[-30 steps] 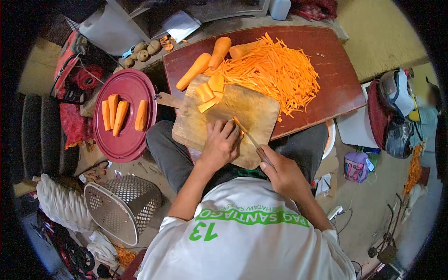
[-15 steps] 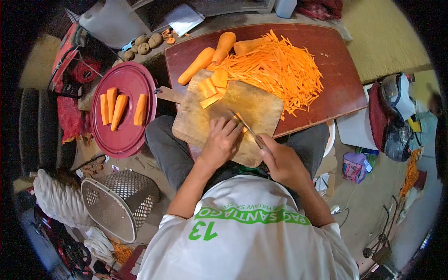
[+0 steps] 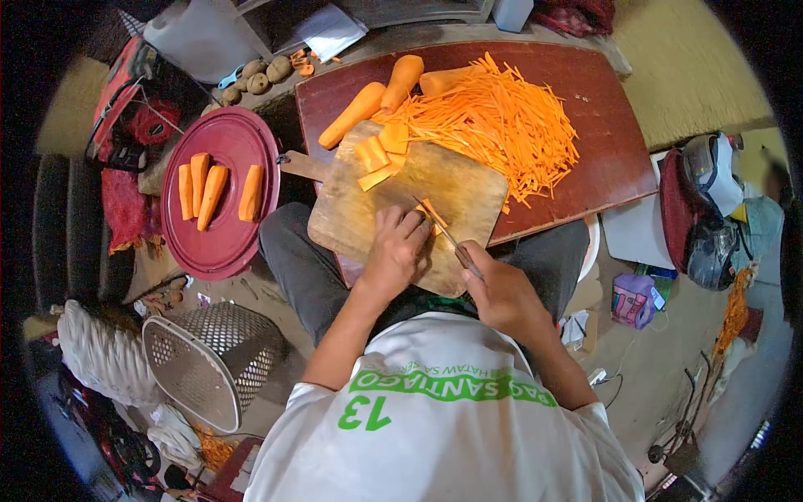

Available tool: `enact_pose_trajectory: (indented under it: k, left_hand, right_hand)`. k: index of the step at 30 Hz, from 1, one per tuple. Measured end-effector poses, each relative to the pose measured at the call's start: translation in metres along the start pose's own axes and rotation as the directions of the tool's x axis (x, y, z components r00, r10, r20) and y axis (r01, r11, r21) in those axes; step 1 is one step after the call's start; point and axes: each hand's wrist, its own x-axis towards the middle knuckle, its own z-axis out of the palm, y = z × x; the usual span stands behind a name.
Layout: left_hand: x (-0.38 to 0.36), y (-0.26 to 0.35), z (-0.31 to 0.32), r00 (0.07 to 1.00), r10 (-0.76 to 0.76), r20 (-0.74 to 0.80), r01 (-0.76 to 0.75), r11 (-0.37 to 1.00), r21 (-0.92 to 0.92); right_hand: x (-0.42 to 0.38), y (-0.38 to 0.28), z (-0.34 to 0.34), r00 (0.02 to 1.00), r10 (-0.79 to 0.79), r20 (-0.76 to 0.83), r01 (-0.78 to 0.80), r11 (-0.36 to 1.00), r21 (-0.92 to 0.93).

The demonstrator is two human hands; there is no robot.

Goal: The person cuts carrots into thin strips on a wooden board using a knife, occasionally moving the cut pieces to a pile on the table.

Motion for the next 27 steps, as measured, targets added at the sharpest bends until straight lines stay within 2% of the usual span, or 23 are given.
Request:
enact_pose_trajectory:
  k: [1, 4, 7, 10, 13, 16, 19, 25, 27]
  left_hand:
    - [0.0, 0.0, -0.001, 1.0, -0.006, 0.012, 0.006, 1.0, -0.002]
    - [0.002, 0.002, -0.002, 1.0, 0.011, 0.015, -0.011, 1.0, -0.004]
    - [0.005, 0.0, -0.001, 0.999, 0.032, -0.024, -0.032, 0.999, 0.012]
    - [0.001, 0.001, 0.002, 0.999, 0.015, -0.052, -0.015, 1.0, 0.004]
    - [0.002, 0.0, 0.003, 0.998, 0.02, -0.06, -0.019, 1.0, 0.004]
    - [0.003, 0.0, 0.001, 0.998, 0.025, -0.049, -0.025, 1.0, -0.002]
    - [0.005, 0.001, -0.002, 0.999, 0.015, -0.032, -0.015, 1.0, -0.002]
    - [0.005, 0.004, -0.001, 0.998, 0.003, -0.065, -0.003, 1.0, 0.001]
    - [0.003, 0.004, -0.001, 0.999, 0.005, -0.055, -0.005, 1.0, 0.001]
  right_hand:
    - [0.002, 0.007, 0.007, 1.0, -0.019, -0.024, 0.02, 1.0, 0.007]
    - [0.027, 0.022, 0.019, 0.959, -0.238, -0.154, 0.241, 0.97, 0.005]
    - [0.023, 0.016, 0.01, 0.969, -0.219, -0.112, 0.218, 0.976, -0.019]
    - [0.006, -0.006, -0.009, 0.996, 0.01, 0.089, -0.005, 0.998, -0.057]
    - [0.011, -0.005, 0.003, 0.999, -0.039, -0.037, 0.04, 0.999, 0.01]
    - [0.039, 0.021, 0.026, 0.923, -0.325, -0.205, 0.326, 0.945, -0.031]
    - [0.032, 0.011, 0.012, 0.969, -0.212, -0.126, 0.222, 0.972, 0.071]
    - [0.009, 0.006, 0.007, 0.999, 0.006, 0.036, -0.004, 0.998, -0.06]
    - [0.025, 0.015, 0.017, 0.997, -0.079, -0.025, 0.079, 0.997, -0.008]
